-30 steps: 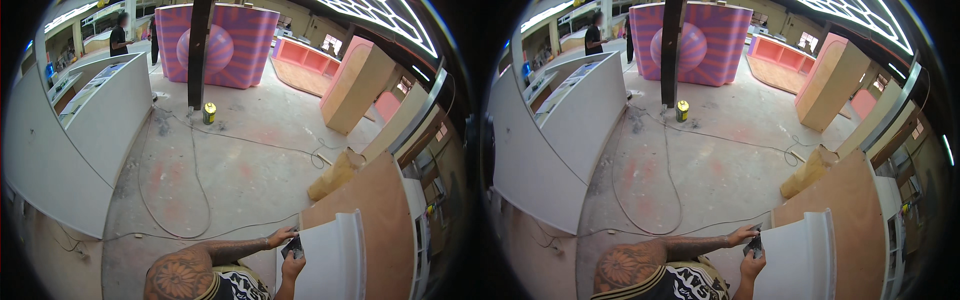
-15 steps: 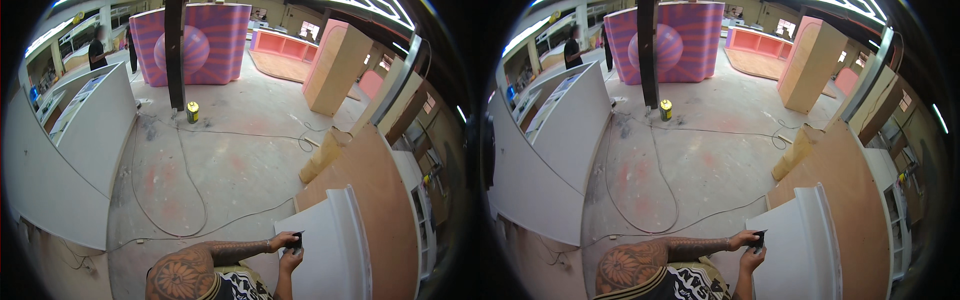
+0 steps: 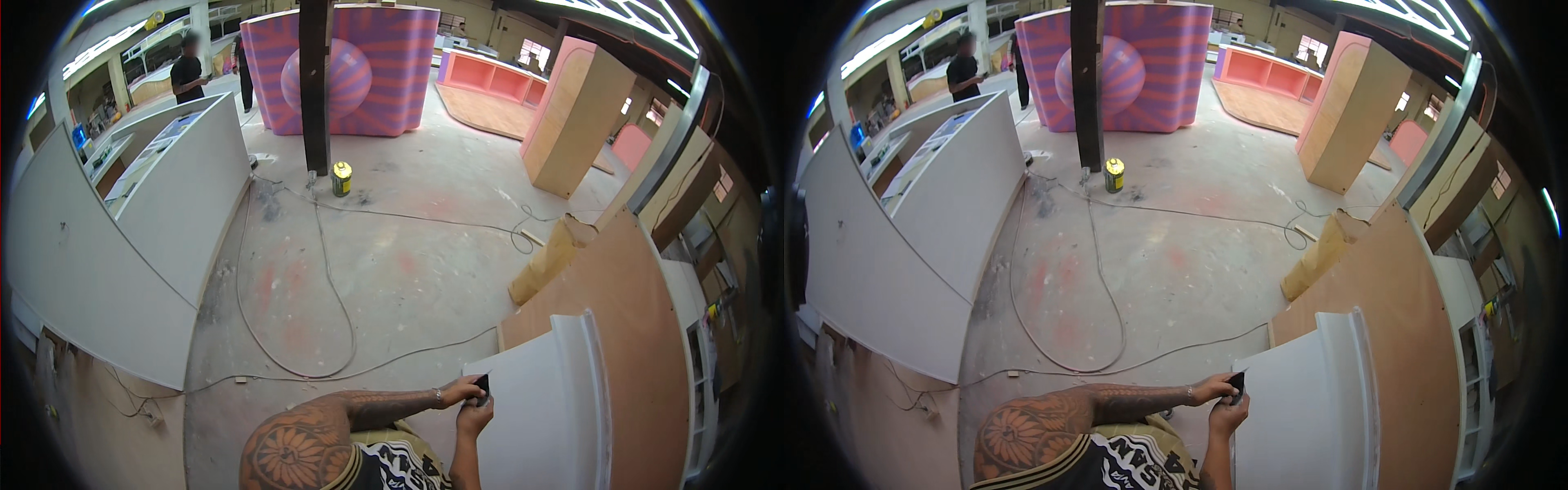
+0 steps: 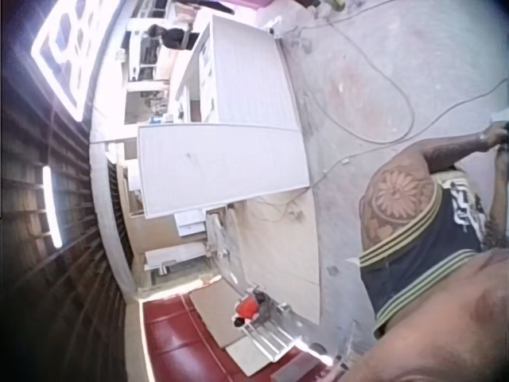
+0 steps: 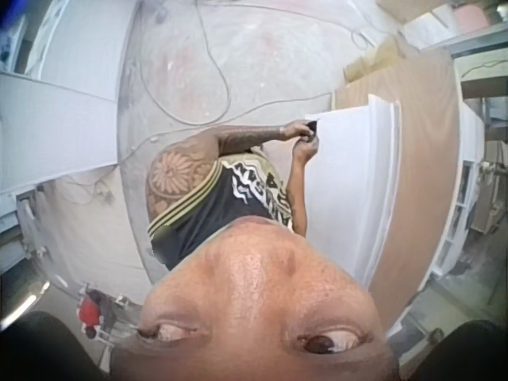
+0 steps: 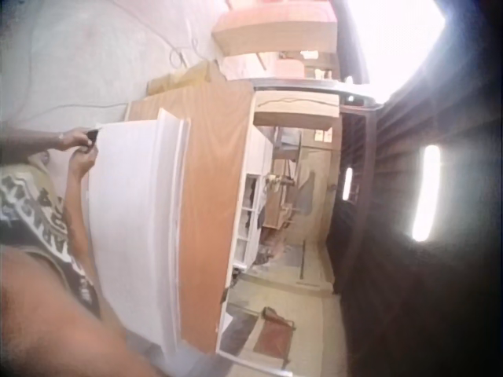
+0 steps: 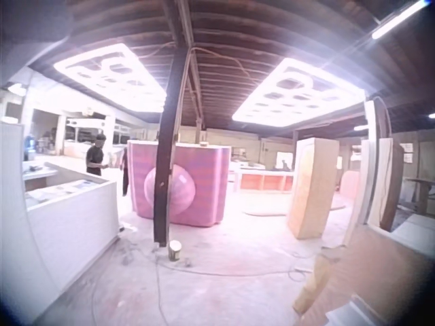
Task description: The person scoops filler from a bucket and applies it onto the surface and edges of a wooden structure using putty knives.
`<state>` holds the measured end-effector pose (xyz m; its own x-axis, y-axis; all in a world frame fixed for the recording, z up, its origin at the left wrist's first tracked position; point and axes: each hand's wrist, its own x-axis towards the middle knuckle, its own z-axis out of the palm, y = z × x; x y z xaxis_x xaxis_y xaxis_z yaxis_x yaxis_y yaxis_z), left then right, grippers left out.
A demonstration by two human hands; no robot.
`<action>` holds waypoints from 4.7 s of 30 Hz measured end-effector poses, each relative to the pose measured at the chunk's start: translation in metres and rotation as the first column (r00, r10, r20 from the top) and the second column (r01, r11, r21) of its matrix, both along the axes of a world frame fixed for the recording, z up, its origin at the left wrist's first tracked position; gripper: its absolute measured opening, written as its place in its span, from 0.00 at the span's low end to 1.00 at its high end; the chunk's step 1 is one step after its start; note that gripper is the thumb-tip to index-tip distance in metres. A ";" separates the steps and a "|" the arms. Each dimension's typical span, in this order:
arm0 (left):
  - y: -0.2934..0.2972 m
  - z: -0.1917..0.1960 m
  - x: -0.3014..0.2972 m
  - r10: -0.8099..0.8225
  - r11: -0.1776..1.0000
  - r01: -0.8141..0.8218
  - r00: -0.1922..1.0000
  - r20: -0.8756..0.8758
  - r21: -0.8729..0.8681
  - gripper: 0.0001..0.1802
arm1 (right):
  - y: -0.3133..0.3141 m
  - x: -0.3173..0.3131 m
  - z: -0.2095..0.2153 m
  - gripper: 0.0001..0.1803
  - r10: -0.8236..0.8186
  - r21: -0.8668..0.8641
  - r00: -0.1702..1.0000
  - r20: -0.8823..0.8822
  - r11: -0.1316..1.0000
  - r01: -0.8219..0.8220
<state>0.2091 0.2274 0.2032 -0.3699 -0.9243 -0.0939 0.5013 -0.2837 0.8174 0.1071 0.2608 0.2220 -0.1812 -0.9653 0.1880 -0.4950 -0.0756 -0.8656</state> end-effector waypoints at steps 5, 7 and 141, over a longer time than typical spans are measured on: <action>-0.004 0.014 0.030 -0.066 0.991 0.087 0.979 -0.195 0.102 0.26 | -0.012 0.011 0.038 0.15 0.052 0.010 0.997 0.061 0.999 -0.053; -0.009 0.024 0.031 0.002 0.998 0.011 0.981 -0.196 0.065 0.26 | -0.025 0.006 0.018 0.14 0.076 0.101 0.979 0.187 0.990 -0.096; 0.026 -0.050 -0.257 -0.677 0.678 0.734 0.607 0.417 0.032 0.15 | 0.222 -0.116 -0.062 0.24 -0.896 0.374 0.025 0.443 0.210 0.904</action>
<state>-0.0479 0.2531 0.1529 -0.8745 -0.4033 -0.2695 -0.1531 -0.2976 0.9423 -0.0091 0.4824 0.1602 -0.9571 0.0334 -0.2877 0.2896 0.0895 -0.9530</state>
